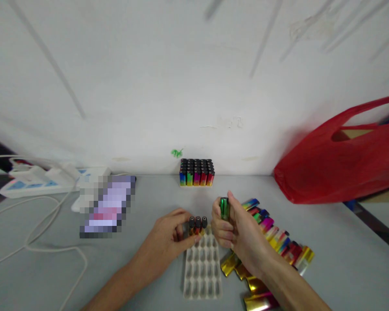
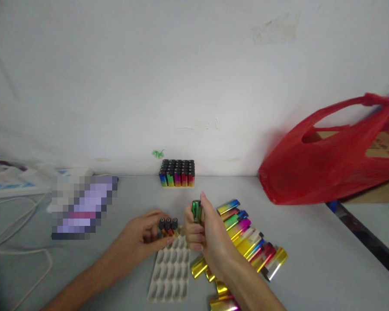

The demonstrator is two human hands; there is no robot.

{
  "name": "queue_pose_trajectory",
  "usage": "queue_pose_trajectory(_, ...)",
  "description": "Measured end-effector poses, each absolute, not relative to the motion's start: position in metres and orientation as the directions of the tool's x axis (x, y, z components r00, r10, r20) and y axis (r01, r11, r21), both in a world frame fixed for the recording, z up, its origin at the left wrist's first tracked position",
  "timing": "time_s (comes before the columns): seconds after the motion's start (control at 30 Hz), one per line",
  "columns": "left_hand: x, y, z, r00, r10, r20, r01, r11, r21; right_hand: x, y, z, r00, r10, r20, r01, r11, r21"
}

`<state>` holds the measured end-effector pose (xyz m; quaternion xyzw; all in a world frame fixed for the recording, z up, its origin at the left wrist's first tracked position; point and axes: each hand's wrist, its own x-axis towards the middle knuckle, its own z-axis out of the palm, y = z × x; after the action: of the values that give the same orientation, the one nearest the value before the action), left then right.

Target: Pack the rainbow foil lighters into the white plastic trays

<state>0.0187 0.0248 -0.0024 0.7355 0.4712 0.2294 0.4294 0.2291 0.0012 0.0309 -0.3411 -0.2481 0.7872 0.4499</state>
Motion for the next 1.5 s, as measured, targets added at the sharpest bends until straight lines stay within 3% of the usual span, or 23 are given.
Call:
queue_pose_trajectory(0.17,0.018,0.026,-0.006,0.445,0.893,-0.061,0.498,-0.190,0.846,0.224,-0.003,0.026,-0.018,0.993,-0.116,-0.342,-0.115,-0.932)
queue_pose_trajectory(0.3,0.017,0.025,-0.005,0.447,0.892,-0.068,0.495,-0.183,0.849,0.228,-0.004,0.024,0.015,0.999,0.050,-0.014,0.050,-0.999)
queue_pose_trajectory(0.4,0.017,0.024,-0.004,0.450,0.891,-0.069,0.488,-0.180,0.854,0.231,-0.005,0.027,-0.023,0.992,0.121,0.140,0.123,-0.982)
queue_pose_trajectory(0.57,0.018,0.024,-0.003,0.441,0.895,-0.067,0.509,-0.188,0.840,0.231,-0.005,0.029,-0.068,0.991,0.113,0.304,0.128,-0.944)
queue_pose_trajectory(0.77,0.019,0.025,-0.003,0.443,0.894,-0.068,0.494,-0.180,0.851,0.234,-0.006,0.035,-0.154,0.975,0.161,0.602,0.222,-0.767)
queue_pose_trajectory(1.17,0.020,0.025,0.000,0.451,0.889,-0.075,0.510,-0.188,0.839,0.242,-0.005,0.042,-0.352,0.891,0.286,0.639,0.452,-0.623)
queue_pose_trajectory(1.27,0.019,0.024,0.000,0.445,0.892,-0.080,0.511,-0.180,0.841,0.242,-0.003,0.041,-0.348,0.892,0.289,0.626,0.451,-0.636)
queue_pose_trajectory(1.37,0.019,0.025,0.001,0.437,0.896,-0.078,0.518,-0.180,0.836,0.244,-0.001,0.035,-0.201,0.934,0.296,0.732,0.344,-0.589)
queue_pose_trajectory(1.5,0.018,0.025,0.002,0.426,0.900,-0.089,0.512,-0.159,0.844,0.254,0.005,0.021,0.129,0.919,0.373,0.968,-0.035,-0.247)
